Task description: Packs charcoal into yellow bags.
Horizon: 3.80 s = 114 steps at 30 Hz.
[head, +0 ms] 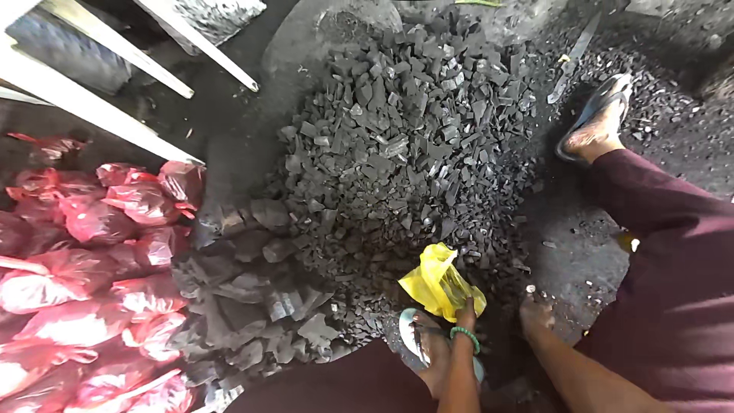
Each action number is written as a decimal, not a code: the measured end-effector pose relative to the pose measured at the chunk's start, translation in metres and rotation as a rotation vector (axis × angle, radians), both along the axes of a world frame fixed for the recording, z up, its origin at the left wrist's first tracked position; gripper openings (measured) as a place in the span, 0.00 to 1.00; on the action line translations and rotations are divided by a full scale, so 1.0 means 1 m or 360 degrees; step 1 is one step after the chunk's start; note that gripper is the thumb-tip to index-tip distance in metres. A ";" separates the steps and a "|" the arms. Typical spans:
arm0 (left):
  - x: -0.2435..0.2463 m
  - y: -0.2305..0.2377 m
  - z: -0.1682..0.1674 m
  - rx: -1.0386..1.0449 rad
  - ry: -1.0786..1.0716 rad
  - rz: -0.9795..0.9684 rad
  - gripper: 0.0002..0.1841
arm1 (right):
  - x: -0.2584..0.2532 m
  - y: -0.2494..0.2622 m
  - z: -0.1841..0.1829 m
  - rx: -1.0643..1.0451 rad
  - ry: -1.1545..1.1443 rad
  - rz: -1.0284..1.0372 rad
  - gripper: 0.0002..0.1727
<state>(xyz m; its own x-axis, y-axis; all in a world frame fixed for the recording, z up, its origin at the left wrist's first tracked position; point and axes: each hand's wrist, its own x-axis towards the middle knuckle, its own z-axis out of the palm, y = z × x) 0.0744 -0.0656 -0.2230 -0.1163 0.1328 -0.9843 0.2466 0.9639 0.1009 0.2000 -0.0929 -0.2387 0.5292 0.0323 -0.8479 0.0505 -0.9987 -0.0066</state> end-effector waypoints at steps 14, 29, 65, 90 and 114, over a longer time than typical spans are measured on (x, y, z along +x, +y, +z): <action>0.003 0.075 0.039 0.0750 -0.0299 0.1004 0.29 | 0.013 0.100 0.020 0.1526 0.0402 0.0340 0.24; -0.072 0.079 0.035 0.1235 0.0296 0.1357 0.24 | -0.004 0.055 -0.007 0.0339 0.1109 0.2076 0.22; 0.005 0.086 0.020 0.0732 0.0046 0.1075 0.33 | 0.033 0.101 -0.006 0.1366 0.0168 0.0294 0.36; -0.047 0.115 -0.005 0.0945 0.0575 0.0968 0.35 | 0.165 0.196 -0.100 0.1281 -0.0746 0.0336 0.34; -0.031 0.167 0.008 0.0958 0.0246 0.0850 0.33 | 0.073 0.290 -0.059 0.1579 0.0554 0.0163 0.28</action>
